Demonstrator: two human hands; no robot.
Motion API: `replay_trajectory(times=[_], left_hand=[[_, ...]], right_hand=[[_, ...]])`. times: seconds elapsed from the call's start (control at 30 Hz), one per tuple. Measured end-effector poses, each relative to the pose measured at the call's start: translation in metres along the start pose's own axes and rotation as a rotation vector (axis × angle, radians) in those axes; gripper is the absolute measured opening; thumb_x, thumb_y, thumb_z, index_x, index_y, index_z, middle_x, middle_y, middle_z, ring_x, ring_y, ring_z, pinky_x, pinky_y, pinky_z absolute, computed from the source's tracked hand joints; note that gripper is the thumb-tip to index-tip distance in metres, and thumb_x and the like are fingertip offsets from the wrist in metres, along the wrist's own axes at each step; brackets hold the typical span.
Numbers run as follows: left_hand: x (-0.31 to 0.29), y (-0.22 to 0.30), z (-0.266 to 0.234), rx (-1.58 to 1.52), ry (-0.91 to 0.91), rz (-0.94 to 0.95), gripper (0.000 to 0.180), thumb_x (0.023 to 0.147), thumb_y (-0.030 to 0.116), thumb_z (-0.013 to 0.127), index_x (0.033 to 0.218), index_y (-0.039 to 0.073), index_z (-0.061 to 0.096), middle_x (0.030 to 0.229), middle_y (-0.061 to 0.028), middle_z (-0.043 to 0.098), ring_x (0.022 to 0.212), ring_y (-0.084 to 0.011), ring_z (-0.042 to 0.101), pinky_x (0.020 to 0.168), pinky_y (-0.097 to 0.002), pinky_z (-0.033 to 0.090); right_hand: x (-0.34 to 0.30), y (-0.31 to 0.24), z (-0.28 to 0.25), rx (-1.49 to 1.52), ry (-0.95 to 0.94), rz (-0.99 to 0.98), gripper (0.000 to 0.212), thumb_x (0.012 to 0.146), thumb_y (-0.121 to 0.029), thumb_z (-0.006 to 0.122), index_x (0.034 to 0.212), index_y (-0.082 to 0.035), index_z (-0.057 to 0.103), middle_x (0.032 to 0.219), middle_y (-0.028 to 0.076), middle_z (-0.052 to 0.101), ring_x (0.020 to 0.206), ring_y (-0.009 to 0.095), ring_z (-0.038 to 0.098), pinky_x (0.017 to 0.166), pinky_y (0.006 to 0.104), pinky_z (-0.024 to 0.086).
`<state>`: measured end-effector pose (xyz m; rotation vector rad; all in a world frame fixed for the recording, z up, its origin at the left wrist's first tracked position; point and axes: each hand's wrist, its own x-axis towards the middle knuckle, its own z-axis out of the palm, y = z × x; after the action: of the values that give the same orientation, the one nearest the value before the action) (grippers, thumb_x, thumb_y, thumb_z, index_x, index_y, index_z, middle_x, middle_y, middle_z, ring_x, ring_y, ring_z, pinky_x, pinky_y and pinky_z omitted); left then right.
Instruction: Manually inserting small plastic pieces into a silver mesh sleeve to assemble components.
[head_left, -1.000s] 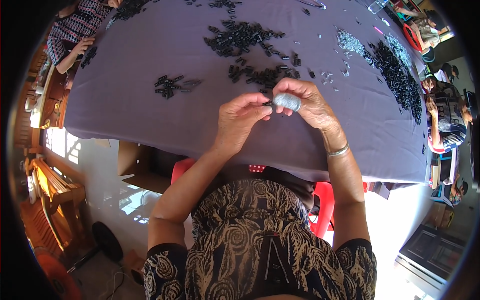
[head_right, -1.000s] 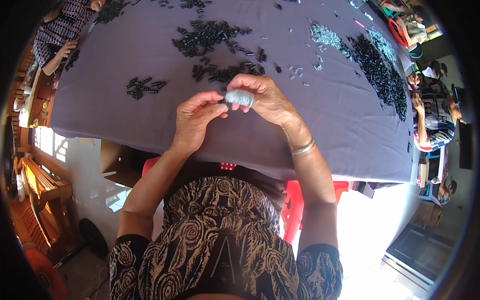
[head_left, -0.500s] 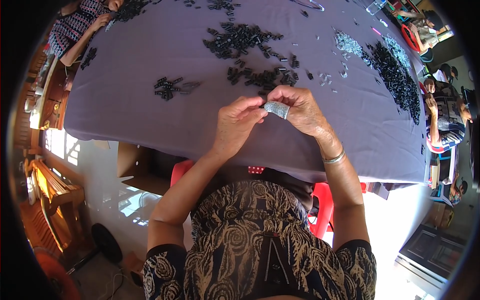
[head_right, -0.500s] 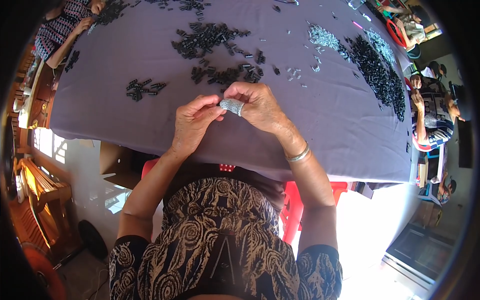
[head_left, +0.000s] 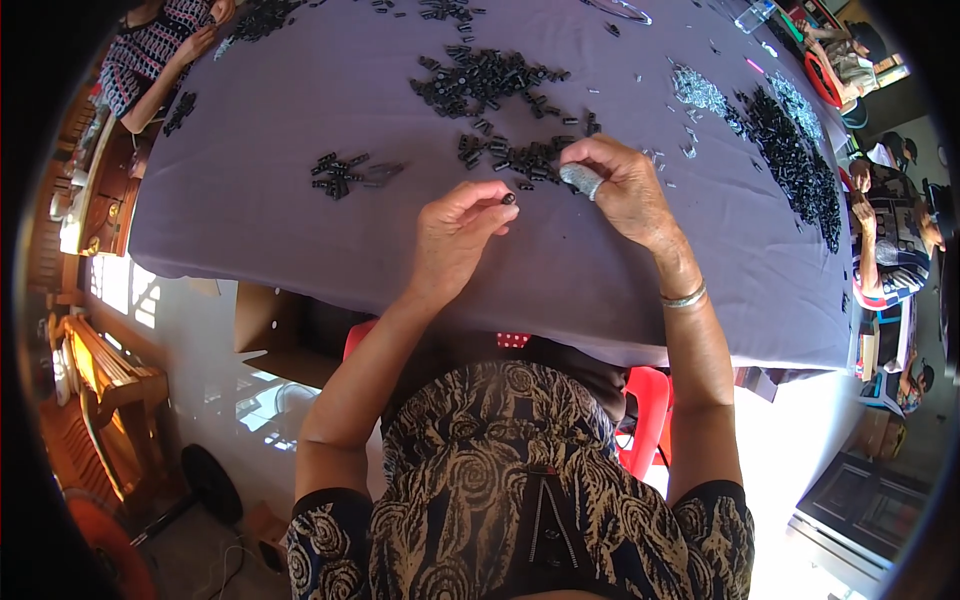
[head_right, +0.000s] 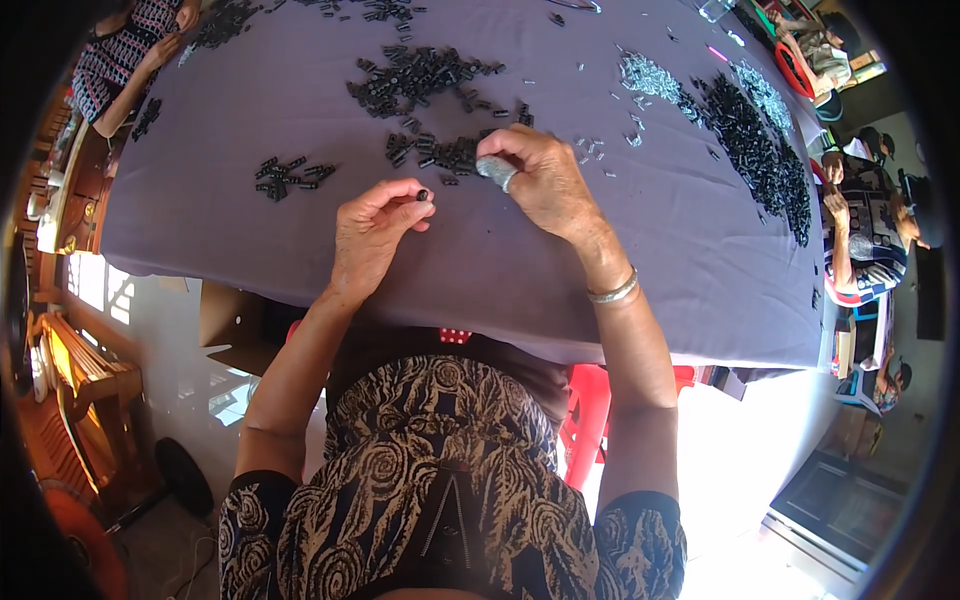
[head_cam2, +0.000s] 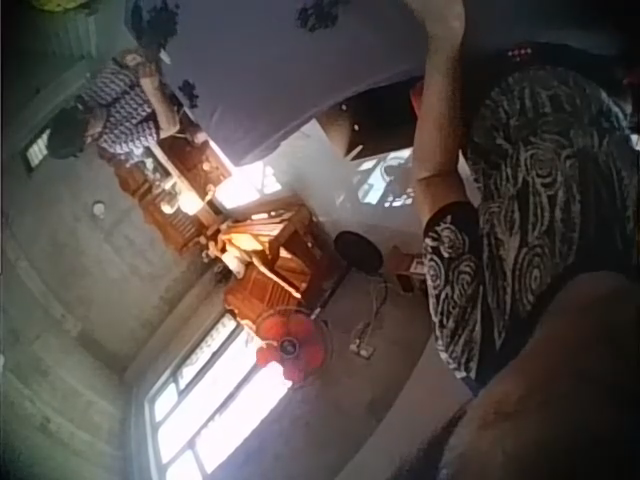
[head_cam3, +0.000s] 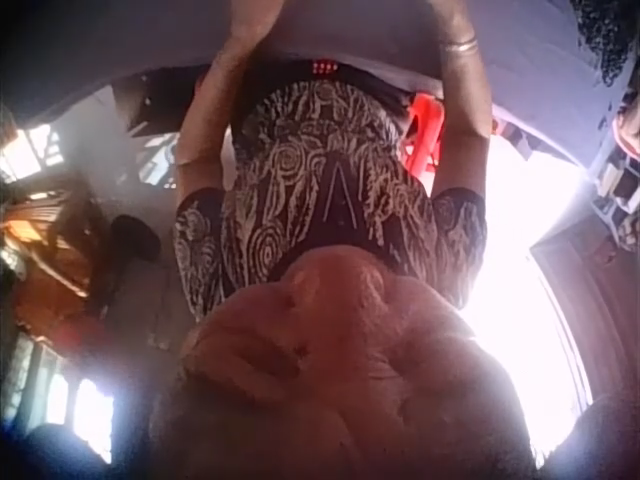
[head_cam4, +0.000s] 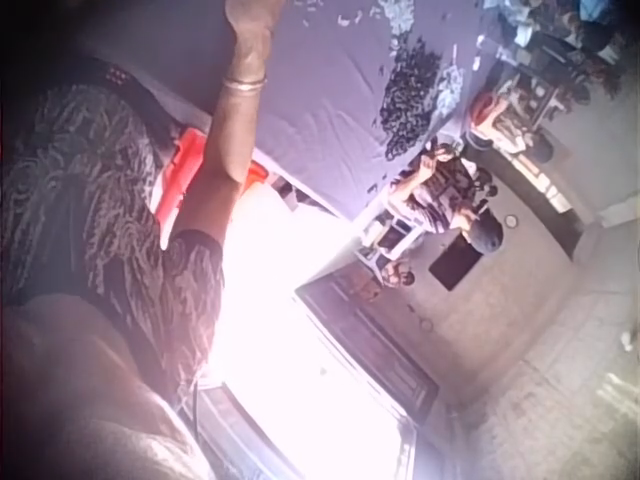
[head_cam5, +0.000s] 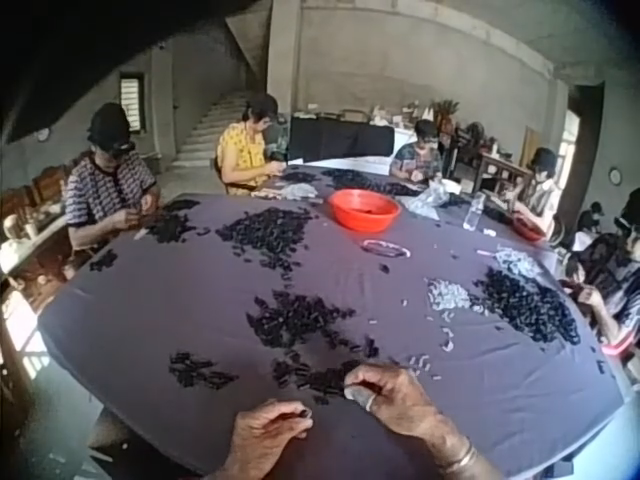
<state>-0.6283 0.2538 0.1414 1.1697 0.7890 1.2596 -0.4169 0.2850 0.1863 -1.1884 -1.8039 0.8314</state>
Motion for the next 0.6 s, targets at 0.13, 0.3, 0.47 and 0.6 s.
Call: replay_trajectory(times=[0.13, 0.3, 0.47, 0.6], left_hand=[[0.001, 0.002, -0.005, 0.033, 0.074, -0.024, 0.017, 0.082, 0.001, 0.066, 0.099, 0.000, 0.065, 0.091, -0.0032, 0.061, 0.078, -0.0095, 0.060, 0.067, -0.0232, 0.051], [0.001, 0.000, -0.006, 0.057, 0.084, -0.022, 0.017, 0.082, 0.001, 0.066, 0.099, -0.001, 0.065, 0.091, -0.0029, 0.060, 0.078, -0.0094, 0.060, 0.066, -0.0231, 0.051], [0.002, -0.001, -0.006, 0.079, 0.091, -0.017, 0.018, 0.081, 0.001, 0.067, 0.099, 0.000, 0.065, 0.091, -0.0029, 0.060, 0.077, -0.0093, 0.060, 0.065, -0.0230, 0.051], [0.001, -0.001, -0.005, 0.068, 0.103, -0.013, 0.018, 0.081, 0.001, 0.068, 0.098, 0.000, 0.065, 0.090, -0.0028, 0.061, 0.076, -0.0090, 0.060, 0.064, -0.0227, 0.050]], right_hand=[[0.004, -0.003, 0.013, -0.129, -0.080, -0.049, 0.021, 0.075, 0.010, 0.058, 0.090, -0.003, 0.064, 0.079, 0.007, 0.060, 0.068, 0.019, 0.059, 0.063, 0.0300, 0.047], [0.009, -0.007, 0.027, -0.384, -0.148, -0.204, 0.020, 0.074, 0.007, 0.059, 0.091, -0.002, 0.062, 0.081, 0.010, 0.058, 0.071, 0.026, 0.059, 0.065, 0.0345, 0.048], [0.012, -0.014, 0.033, -0.680, -0.285, -0.239, 0.015, 0.074, 0.000, 0.060, 0.089, -0.003, 0.062, 0.091, 0.012, 0.058, 0.083, 0.032, 0.060, 0.073, 0.0402, 0.049], [0.016, -0.021, 0.037, -0.760, -0.315, -0.187, 0.014, 0.072, 0.000, 0.061, 0.085, -0.002, 0.062, 0.089, 0.014, 0.059, 0.084, 0.033, 0.061, 0.074, 0.0419, 0.049]])
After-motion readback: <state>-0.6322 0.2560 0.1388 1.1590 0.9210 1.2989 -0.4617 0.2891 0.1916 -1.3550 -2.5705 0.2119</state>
